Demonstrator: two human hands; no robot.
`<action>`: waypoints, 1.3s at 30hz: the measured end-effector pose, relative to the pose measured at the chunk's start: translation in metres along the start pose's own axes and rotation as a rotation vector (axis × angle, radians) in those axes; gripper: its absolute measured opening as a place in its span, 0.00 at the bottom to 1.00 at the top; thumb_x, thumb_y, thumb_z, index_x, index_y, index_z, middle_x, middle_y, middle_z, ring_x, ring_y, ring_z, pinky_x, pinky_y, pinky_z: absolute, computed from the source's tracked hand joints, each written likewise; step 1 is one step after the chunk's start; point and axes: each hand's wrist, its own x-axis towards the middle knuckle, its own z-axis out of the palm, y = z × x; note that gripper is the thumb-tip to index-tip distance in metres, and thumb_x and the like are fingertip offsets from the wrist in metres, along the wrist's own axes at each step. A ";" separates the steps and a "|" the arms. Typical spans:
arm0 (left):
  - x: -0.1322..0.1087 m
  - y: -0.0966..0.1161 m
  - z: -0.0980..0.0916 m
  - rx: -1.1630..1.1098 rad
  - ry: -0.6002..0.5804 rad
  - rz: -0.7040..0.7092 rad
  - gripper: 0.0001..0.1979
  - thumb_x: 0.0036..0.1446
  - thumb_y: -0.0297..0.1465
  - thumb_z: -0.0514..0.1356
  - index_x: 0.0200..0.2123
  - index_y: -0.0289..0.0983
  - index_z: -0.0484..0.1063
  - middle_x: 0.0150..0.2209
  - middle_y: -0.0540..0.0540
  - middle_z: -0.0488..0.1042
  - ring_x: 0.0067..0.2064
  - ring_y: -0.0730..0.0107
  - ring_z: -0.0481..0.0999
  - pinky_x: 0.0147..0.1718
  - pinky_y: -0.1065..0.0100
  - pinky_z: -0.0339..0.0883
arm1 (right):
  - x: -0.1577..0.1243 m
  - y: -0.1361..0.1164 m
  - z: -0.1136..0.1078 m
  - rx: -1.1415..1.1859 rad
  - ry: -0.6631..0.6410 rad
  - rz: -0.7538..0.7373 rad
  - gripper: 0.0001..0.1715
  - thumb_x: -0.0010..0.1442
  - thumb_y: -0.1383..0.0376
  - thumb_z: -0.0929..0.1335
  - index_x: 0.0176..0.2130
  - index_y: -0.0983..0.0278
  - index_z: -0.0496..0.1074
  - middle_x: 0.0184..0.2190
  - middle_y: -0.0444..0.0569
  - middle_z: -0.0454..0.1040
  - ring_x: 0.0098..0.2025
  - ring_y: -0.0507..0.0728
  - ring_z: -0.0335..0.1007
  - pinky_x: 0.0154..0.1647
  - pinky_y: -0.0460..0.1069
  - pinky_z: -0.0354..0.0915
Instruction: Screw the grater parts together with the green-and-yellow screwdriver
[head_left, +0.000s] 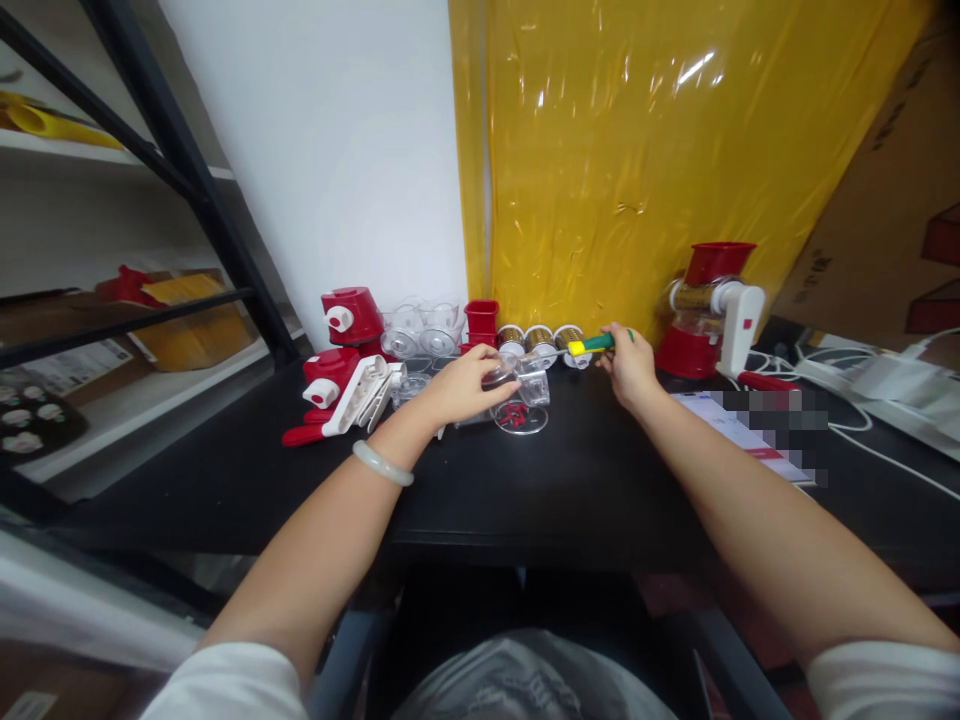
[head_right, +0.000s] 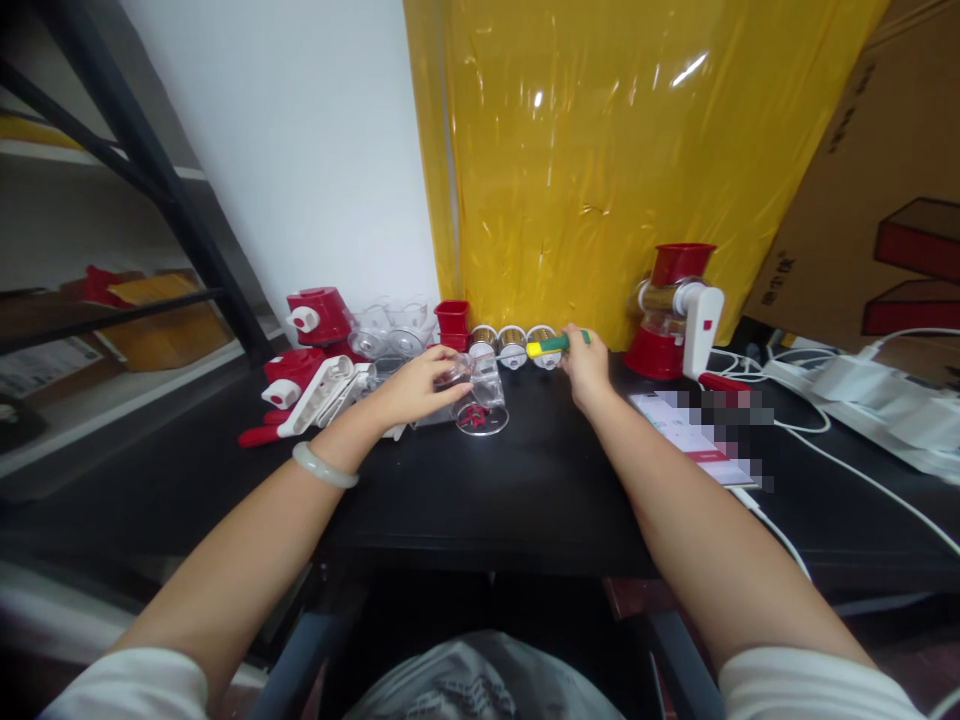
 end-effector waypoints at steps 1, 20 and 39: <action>0.000 0.000 0.000 0.000 0.001 0.000 0.21 0.64 0.47 0.58 0.45 0.37 0.78 0.51 0.39 0.72 0.49 0.57 0.76 0.54 0.53 0.70 | 0.000 0.000 0.001 0.008 0.009 0.006 0.11 0.58 0.57 0.70 0.30 0.61 0.68 0.15 0.34 0.55 0.14 0.46 0.52 0.16 0.43 0.57; 0.000 0.001 0.001 -0.008 0.000 -0.002 0.20 0.64 0.47 0.58 0.44 0.37 0.78 0.50 0.40 0.72 0.48 0.57 0.76 0.54 0.53 0.70 | 0.000 0.002 0.002 0.029 -0.022 0.040 0.19 0.57 0.51 0.72 0.30 0.61 0.66 0.15 0.33 0.56 0.14 0.46 0.52 0.14 0.42 0.55; 0.000 0.000 0.001 -0.014 0.009 0.001 0.21 0.63 0.47 0.58 0.44 0.36 0.78 0.49 0.40 0.72 0.48 0.58 0.76 0.54 0.54 0.70 | 0.004 0.007 -0.002 -0.003 0.016 0.061 0.15 0.63 0.54 0.64 0.35 0.62 0.70 0.21 0.39 0.66 0.15 0.48 0.61 0.16 0.44 0.60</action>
